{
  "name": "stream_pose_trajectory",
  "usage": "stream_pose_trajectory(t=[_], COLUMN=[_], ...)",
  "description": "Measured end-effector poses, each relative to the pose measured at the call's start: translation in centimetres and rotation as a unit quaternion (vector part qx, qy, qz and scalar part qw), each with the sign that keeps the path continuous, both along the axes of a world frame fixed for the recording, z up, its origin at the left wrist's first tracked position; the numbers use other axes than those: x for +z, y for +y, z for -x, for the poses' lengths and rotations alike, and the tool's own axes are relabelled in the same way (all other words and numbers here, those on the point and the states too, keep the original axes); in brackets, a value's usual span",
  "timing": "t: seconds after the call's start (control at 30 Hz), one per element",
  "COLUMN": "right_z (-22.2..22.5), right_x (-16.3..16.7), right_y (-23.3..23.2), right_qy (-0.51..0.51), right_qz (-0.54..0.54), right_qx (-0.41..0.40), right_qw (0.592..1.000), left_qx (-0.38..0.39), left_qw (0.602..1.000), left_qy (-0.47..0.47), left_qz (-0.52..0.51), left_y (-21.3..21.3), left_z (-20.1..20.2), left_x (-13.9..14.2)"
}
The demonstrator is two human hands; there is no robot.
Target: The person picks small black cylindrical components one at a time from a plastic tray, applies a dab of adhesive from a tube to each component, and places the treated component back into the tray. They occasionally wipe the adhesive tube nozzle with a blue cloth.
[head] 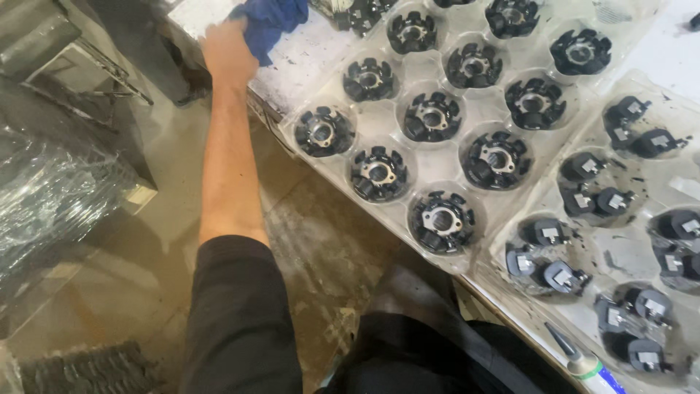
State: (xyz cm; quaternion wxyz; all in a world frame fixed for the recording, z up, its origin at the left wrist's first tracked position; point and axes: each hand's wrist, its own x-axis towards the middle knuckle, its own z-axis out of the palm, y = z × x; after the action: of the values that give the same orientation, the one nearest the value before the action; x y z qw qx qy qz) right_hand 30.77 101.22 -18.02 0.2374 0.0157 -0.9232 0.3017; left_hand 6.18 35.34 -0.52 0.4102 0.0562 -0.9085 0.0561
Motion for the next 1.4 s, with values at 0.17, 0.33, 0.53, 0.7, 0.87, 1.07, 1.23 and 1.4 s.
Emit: stream_pose_trajectory(t=[0.17,0.33,0.53,0.7,0.87,1.07,1.23,1.4], right_z=[0.7,1.3,3.3,4.1,5.5,4.3,3.0,1.3], right_x=[1.2,2.9,8.0,15.1,15.7,13.2,13.1,12.5], right_y=[-1.1,-1.4,-8.6,-17.6,-22.1,-21.0,-19.5,-18.4], right_qy=[0.003,0.024,0.115,0.092,0.081,-0.010,-0.057,-0.067], right_qz=[0.000,0.019,0.133,0.308,0.341,0.402,0.431,0.421], right_qx=[-0.001,0.020,0.138,0.230,0.232,0.212,0.182,0.184], right_qw=[1.000,0.999,0.975,0.919,0.908,0.891,0.882,0.886], left_qx=[0.072,-0.139,-0.323,-0.318,-0.402,-0.416,-0.434,-0.460], left_qw=[0.975,0.966,0.788,0.737,0.568,0.308,0.196,0.428], left_qy=[-0.138,0.186,0.139,0.183,0.096,0.029,-0.052,-0.091], left_qz=[-0.161,-0.118,-0.506,-0.567,-0.712,-0.855,-0.878,-0.773], left_y=[-0.7,0.7,7.6,16.1,23.7,26.7,27.2,27.5], left_z=[0.4,0.9,-1.7,-10.5,-16.5,-19.6,-20.6,-21.3], left_x=[-1.8,-1.8,-2.6,-3.2,-4.3,-6.6,-7.0,-6.7])
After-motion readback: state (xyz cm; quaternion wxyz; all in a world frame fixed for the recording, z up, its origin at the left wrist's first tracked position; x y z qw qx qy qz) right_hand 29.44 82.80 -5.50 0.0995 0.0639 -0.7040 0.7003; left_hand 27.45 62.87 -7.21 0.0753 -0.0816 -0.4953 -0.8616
